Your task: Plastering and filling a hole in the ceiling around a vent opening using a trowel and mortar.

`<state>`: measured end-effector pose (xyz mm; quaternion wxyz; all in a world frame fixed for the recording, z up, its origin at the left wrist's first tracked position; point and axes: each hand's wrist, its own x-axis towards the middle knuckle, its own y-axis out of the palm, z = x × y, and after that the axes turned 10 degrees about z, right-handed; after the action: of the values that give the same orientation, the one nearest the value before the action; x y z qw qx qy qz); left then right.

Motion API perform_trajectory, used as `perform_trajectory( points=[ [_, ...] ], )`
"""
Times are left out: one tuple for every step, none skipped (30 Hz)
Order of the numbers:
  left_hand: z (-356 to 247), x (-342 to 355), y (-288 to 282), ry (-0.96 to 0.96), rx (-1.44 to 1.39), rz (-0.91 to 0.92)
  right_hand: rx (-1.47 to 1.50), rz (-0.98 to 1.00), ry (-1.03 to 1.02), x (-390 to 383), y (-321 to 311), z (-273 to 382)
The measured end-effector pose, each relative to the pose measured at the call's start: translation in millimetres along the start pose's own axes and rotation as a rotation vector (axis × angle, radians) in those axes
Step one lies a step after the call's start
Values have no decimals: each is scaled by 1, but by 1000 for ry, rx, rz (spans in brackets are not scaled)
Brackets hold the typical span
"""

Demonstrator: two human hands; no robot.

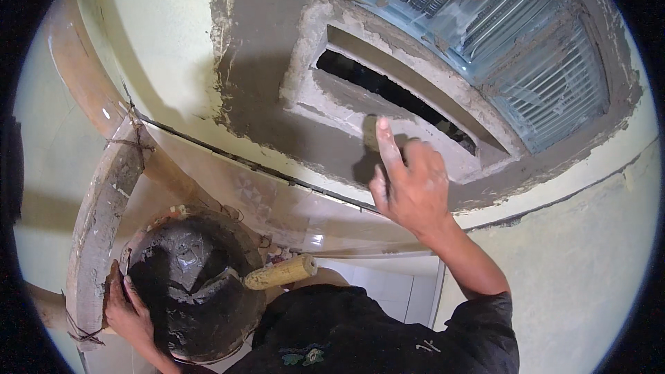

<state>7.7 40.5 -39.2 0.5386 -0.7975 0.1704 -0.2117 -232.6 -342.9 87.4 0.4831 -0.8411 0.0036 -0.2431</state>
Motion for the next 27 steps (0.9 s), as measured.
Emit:
perform_trajectory(
  points=[
    [0,0,-1,-2,2,5,37,143,74,1,2,3],
    [1,0,-2,-1,-4,10,74,286,147,1,5,4],
    [2,0,-1,0,-15,14,14,274,72,3,8,1],
    [1,0,-1,0,-17,17,12,278,70,5,7,1],
    [0,1,0,-5,-19,18,-4,335,105,8,5,3],
    [0,1,-1,-11,-18,17,-18,390,140,10,4,6],
    [1,1,-1,-12,-18,19,-18,392,138,13,6,6],
    [1,1,-1,-7,-10,16,-31,402,138,15,7,7],
    [2,0,-1,-5,-3,11,-44,410,136,17,9,8],
    [1,0,-2,-8,-3,12,-43,411,132,18,10,8],
    [0,1,-3,-12,-7,18,-40,419,121,19,11,9],
    [0,1,-3,-16,-14,22,-38,427,110,20,11,10],
    [0,0,-4,-20,-15,22,-38,426,106,22,11,11],
    [0,-1,-4,-13,-12,17,-43,441,102,24,10,12],
    [0,0,-3,-4,-8,15,-49,460,100,26,11,14],
    [-1,1,-3,-5,-9,17,-49,462,98,28,12,14],
    [-3,2,-3,-25,-10,31,-41,458,92,30,13,15],
    [-4,1,-4,-46,-14,42,-36,452,84,32,13,16],
    [-4,1,-4,-49,-16,42,-37,451,81,34,12,17],
    [-4,0,-3,-41,-34,36,-43,458,71,36,12,18],
    [-4,-1,-3,-36,-49,30,-45,463,59,38,12,19],
    [-3,-1,-3,-41,-49,30,-44,463,54,40,13,21],
    [-2,-2,-2,-30,-21,26,-51,471,48,41,13,22],
    [-1,-2,-1,-16,4,21,-62,481,43,43,12,23],
    [-1,-2,-1,-18,-1,23,-67,483,40,44,12,23],
    [-1,-2,1,-16,-14,27,-46,450,16,44,14,22],
    [-1,-3,0,-23,-25,31,-22,417,-17,46,15,23]
  ],
)
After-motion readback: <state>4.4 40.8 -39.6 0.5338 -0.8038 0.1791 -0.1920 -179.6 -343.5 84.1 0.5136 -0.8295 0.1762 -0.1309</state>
